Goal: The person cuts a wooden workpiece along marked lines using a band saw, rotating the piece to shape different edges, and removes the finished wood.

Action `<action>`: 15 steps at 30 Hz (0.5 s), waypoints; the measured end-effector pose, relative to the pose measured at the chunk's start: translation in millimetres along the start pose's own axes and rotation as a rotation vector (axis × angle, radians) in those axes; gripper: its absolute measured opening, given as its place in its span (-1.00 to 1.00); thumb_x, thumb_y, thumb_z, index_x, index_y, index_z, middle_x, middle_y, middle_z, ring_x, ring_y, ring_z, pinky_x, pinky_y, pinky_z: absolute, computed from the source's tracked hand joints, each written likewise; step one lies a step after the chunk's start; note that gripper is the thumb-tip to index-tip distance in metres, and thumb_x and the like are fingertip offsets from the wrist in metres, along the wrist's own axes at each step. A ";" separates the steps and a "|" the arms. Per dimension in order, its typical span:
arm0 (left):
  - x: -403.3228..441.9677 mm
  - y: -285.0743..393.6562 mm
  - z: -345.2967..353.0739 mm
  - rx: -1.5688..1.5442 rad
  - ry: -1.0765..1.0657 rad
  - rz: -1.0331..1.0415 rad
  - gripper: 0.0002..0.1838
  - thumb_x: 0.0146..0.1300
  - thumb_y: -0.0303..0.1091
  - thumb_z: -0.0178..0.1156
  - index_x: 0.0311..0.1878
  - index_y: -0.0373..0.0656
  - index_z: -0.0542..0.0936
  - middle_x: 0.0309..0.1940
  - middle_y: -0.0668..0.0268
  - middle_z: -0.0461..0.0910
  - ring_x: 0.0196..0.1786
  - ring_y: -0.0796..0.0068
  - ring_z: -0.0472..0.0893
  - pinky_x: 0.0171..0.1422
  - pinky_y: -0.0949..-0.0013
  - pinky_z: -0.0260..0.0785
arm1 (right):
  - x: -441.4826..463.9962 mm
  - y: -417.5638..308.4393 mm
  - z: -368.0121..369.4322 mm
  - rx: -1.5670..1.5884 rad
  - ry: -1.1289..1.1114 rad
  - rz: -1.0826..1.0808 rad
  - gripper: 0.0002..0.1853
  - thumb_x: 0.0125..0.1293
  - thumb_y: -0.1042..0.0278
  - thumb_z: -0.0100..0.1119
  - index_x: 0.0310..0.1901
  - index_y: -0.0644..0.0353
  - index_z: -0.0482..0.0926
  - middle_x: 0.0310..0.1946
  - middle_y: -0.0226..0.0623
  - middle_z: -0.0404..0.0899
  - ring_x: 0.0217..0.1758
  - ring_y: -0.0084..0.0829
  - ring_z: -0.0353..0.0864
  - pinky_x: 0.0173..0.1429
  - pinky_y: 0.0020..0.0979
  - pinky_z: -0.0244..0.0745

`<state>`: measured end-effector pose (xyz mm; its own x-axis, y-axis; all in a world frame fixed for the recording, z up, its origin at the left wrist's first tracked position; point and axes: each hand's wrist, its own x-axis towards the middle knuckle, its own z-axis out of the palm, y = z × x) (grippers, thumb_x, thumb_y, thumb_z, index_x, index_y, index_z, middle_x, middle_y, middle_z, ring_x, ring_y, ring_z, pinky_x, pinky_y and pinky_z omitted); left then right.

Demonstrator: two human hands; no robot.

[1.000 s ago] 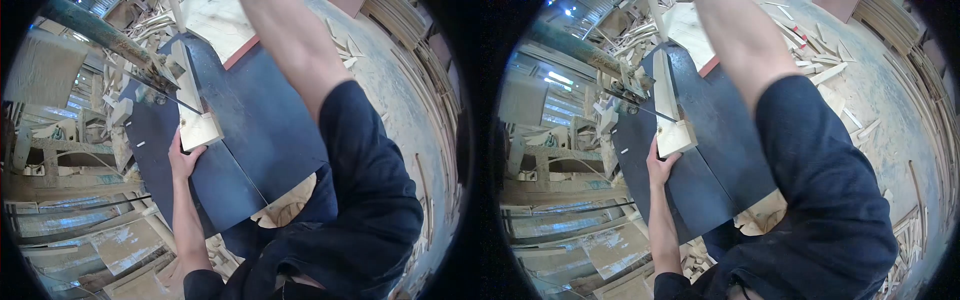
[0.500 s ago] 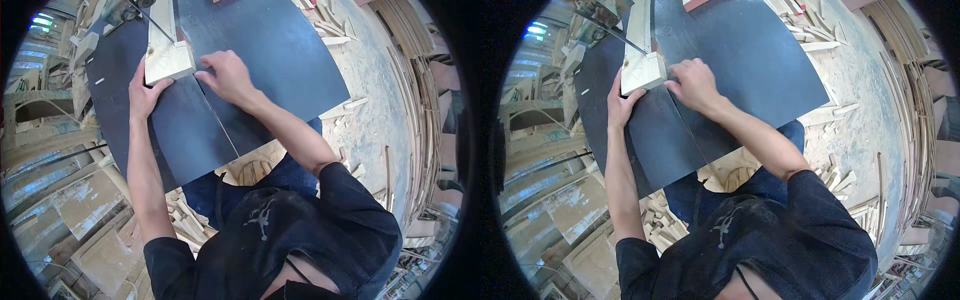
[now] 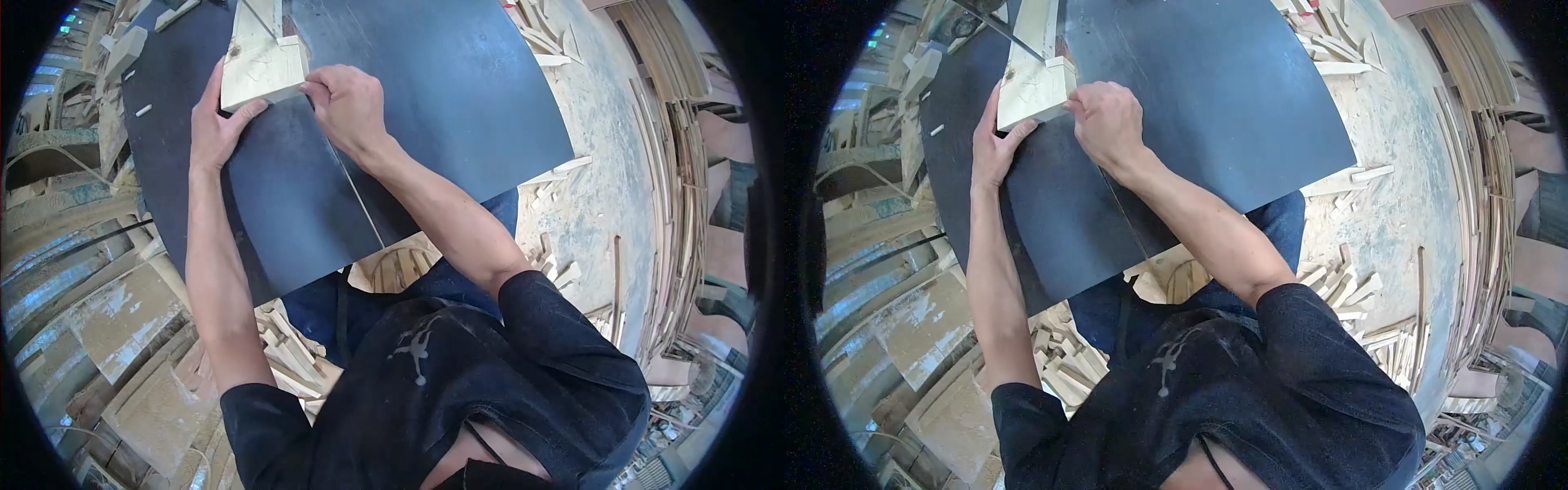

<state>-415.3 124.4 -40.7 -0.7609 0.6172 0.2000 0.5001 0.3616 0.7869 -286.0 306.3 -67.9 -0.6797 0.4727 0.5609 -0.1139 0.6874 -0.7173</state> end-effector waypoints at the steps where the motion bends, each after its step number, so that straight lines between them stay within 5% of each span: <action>1: -2.2 -1.6 1.0 -0.004 0.000 0.004 -0.02 0.14 -0.18 0.58 0.58 -0.20 0.31 0.40 0.16 0.55 0.44 0.37 0.48 0.54 0.26 0.27 | -1.2 -0.3 -0.2 0.001 0.004 -0.003 -0.89 0.22 0.36 0.40 -0.32 0.21 0.75 -0.39 -0.18 0.74 -0.29 -0.11 0.73 -0.17 -0.16 0.58; 15: 2.5 -9.9 -0.8 -0.006 0.052 0.053 -0.03 0.08 -0.19 0.62 0.52 -0.26 0.38 0.34 0.11 0.60 0.41 0.32 0.53 0.52 0.24 0.30 | -6.4 -9.2 4.1 -0.089 0.000 0.074 -0.88 0.26 0.29 0.39 -0.31 0.13 0.77 -0.39 -0.22 0.74 -0.34 -0.11 0.72 -0.22 -0.13 0.58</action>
<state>-422.4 121.9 -47.5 -0.7540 0.5982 0.2713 0.5378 0.3251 0.7779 -283.6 294.6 -66.5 -0.6838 0.5240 0.5078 0.0012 0.6967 -0.7174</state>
